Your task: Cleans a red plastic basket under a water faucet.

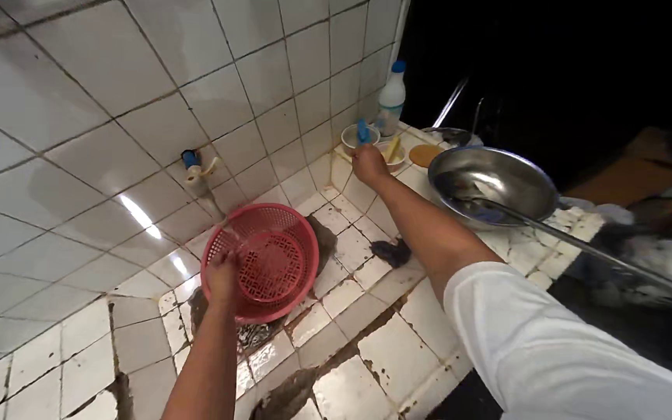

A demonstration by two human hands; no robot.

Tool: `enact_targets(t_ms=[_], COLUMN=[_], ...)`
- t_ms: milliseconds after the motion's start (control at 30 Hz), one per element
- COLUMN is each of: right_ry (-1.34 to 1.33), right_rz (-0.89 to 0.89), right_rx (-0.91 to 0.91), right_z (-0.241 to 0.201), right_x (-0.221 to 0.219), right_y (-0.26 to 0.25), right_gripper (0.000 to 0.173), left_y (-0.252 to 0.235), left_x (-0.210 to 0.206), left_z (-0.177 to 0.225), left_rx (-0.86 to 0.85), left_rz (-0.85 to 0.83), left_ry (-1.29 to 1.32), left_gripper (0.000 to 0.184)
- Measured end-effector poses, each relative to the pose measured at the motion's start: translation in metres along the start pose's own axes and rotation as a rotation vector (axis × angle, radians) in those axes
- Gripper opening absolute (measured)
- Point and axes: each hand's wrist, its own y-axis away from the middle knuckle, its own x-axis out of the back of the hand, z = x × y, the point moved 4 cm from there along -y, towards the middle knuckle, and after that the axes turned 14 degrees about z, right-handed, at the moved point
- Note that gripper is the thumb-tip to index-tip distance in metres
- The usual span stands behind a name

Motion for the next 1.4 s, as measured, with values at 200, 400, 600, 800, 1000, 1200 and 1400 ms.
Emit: enact_targets(t_ms=[200, 400, 600, 800, 1000, 1200, 1400], right_ry=[0.1, 0.234, 0.228, 0.241, 0.283, 0.464, 0.274], right_rz=[-0.118, -0.107, -0.1, -0.069, -0.115, -0.109, 0.087], right_rx=[0.046, -0.101, -0.135, -0.258, -0.017, 0.003, 0.134], right_z=[-0.005, 0.03, 0.055, 0.064, 0.052, 0.052, 0.047], right_x=[-0.022, -0.027, -0.028, -0.037, -0.035, -0.034, -0.015], right_y=[-0.034, -0.076, -0.096, -0.103, -0.09, -0.088, -0.095], right_gripper=[0.032, 0.042, 0.038, 0.044, 0.048, 0.03, 0.037], left_y=[-0.013, -0.044, -0.032, 0.012, 0.012, 0.004, 0.005], left_x=[-0.064, -0.009, 0.063, 0.049, 0.055, 0.06, 0.058], left_z=[0.033, 0.013, -0.083, -0.114, -0.062, -0.052, -0.057], left_rx=[0.315, -0.037, -0.017, 0.312, 0.028, -0.037, -0.074], left_rz=[-0.188, -0.072, 0.016, 0.162, 0.261, 0.351, 0.45], left_ry=[0.558, 0.004, -0.592, -0.04, 0.038, 0.158, 0.16], left_gripper=[0.023, 0.022, 0.092, 0.041, 0.038, 0.037, 0.043])
